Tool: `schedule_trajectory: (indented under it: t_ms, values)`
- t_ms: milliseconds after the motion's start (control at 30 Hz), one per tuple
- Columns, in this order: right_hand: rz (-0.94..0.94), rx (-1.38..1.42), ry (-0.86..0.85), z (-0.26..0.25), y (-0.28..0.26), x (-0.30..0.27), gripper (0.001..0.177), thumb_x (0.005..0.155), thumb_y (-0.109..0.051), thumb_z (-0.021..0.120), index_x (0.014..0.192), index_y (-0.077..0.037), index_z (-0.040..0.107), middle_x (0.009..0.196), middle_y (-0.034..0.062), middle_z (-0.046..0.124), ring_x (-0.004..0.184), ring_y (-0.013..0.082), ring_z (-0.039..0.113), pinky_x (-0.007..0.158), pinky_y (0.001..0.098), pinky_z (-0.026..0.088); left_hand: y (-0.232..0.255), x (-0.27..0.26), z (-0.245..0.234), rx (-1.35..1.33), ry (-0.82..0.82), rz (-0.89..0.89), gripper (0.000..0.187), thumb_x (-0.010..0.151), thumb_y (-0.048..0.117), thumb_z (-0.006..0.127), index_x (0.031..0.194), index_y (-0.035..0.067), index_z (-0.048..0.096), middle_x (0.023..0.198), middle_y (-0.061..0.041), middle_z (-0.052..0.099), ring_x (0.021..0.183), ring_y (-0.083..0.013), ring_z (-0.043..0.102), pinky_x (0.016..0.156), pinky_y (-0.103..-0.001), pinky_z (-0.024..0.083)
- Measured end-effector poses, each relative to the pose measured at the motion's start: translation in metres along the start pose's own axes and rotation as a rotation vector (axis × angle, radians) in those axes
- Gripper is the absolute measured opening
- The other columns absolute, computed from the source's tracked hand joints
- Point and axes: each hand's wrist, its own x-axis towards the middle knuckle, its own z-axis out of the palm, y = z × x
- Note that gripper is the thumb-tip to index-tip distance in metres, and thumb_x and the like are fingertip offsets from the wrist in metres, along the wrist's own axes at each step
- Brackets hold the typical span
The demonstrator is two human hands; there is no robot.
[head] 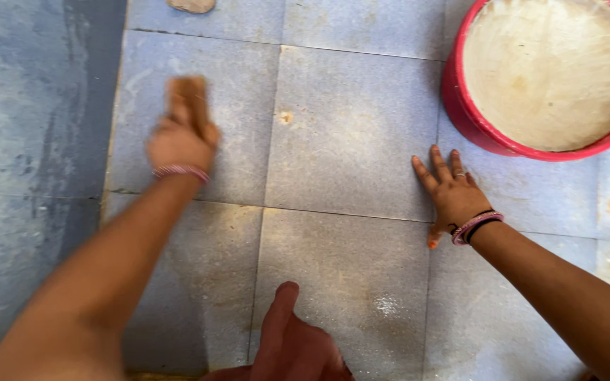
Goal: The person scrubs a tiled floor using a sponge and a red bucket of water. They repeatedly dip the sponge into the bucket and scrub various sections of the floor, including corners and areas near a wall. The person also uses a metal cup to pour water onto the floor during the cleaning process.
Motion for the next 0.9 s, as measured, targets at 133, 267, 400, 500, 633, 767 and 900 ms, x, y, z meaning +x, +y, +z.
schedule_trajectory:
  t_ms: [133, 267, 400, 500, 633, 767, 900]
  values:
    - [0.009, -0.065, 0.005, -0.001, -0.006, 0.005, 0.170, 0.042, -0.029, 0.109, 0.164, -0.022, -0.010, 0.170, 0.0220, -0.011, 0.155, 0.0479, 0.005, 0.122, 0.0512, 0.033, 0.065, -0.078, 0.004, -0.189, -0.157, 0.476, 0.070, 0.091, 0.048, 0.063, 0.148, 0.012, 0.046, 0.112, -0.024, 0.066, 0.087, -0.0363, 0.067, 0.072, -0.051, 0.055]
    - [0.037, -0.104, -0.029, -0.004, -0.015, 0.006, 0.171, 0.044, -0.032, 0.108, 0.164, -0.022, -0.012, 0.170, 0.0237, -0.011, 0.155, 0.0492, 0.006, 0.119, 0.0504, 0.039, 0.108, -0.122, -0.024, 0.026, -0.343, 0.934, 0.077, 0.093, 0.056, 0.057, 0.154, 0.013, 0.035, 0.114, -0.027, 0.060, 0.091, -0.0344, 0.064, 0.073, -0.049, 0.055]
    - [0.018, -0.065, -0.008, -0.005, -0.006, 0.007, 0.170, 0.042, -0.033, 0.110, 0.163, -0.029, -0.010, 0.170, 0.0189, -0.010, 0.156, 0.0459, 0.003, 0.122, 0.0514, 0.033, 0.064, -0.036, -0.009, -0.002, -0.186, 0.472, 0.073, 0.095, 0.058, 0.058, 0.145, 0.006, 0.046, 0.121, -0.025, 0.061, 0.097, -0.0333, 0.064, 0.080, -0.050, 0.054]
    - [0.033, -0.072, -0.013, -0.002, -0.008, 0.009, 0.171, 0.041, -0.035, 0.111, 0.163, -0.033, -0.009, 0.171, 0.0159, -0.011, 0.157, 0.0433, 0.002, 0.123, 0.0520, 0.031, -0.013, 0.008, -0.005, -0.023, -0.149, 0.047, 0.073, 0.095, 0.052, 0.059, 0.151, 0.007, 0.043, 0.124, -0.024, 0.063, 0.102, -0.0355, 0.067, 0.080, -0.050, 0.056]
    - [0.032, -0.061, 0.001, 0.002, -0.004, 0.012, 0.173, 0.039, -0.033, 0.111, 0.163, -0.033, -0.010, 0.171, 0.0162, -0.012, 0.157, 0.0430, 0.002, 0.123, 0.0511, 0.031, -0.097, -0.029, -0.007, 0.115, -0.085, -0.141, 0.089, 0.093, 0.065, 0.055, 0.162, 0.018, 0.026, 0.118, -0.025, 0.062, 0.098, -0.0389, 0.069, 0.074, -0.052, 0.059]
    - [0.028, -0.049, 0.014, 0.008, -0.001, 0.018, 0.174, 0.037, -0.032, 0.111, 0.163, -0.032, -0.010, 0.171, 0.0171, -0.010, 0.157, 0.0442, 0.003, 0.123, 0.0512, 0.031, -0.115, -0.091, -0.002, 0.264, -0.208, -0.208, 0.090, 0.095, 0.068, 0.052, 0.166, 0.018, 0.026, 0.116, -0.024, 0.062, 0.091, -0.0364, 0.071, 0.069, -0.048, 0.060]
    - [0.002, -0.040, 0.034, 0.012, -0.003, 0.012, 0.175, 0.036, -0.032, 0.110, 0.163, -0.029, -0.010, 0.170, 0.0201, -0.009, 0.155, 0.0471, 0.004, 0.122, 0.0525, 0.032, -0.097, -0.061, 0.006, 0.148, -0.114, -0.259, 0.087, 0.097, 0.065, 0.054, 0.164, 0.017, 0.027, 0.115, -0.024, 0.062, 0.092, -0.0382, 0.069, 0.070, -0.048, 0.058]
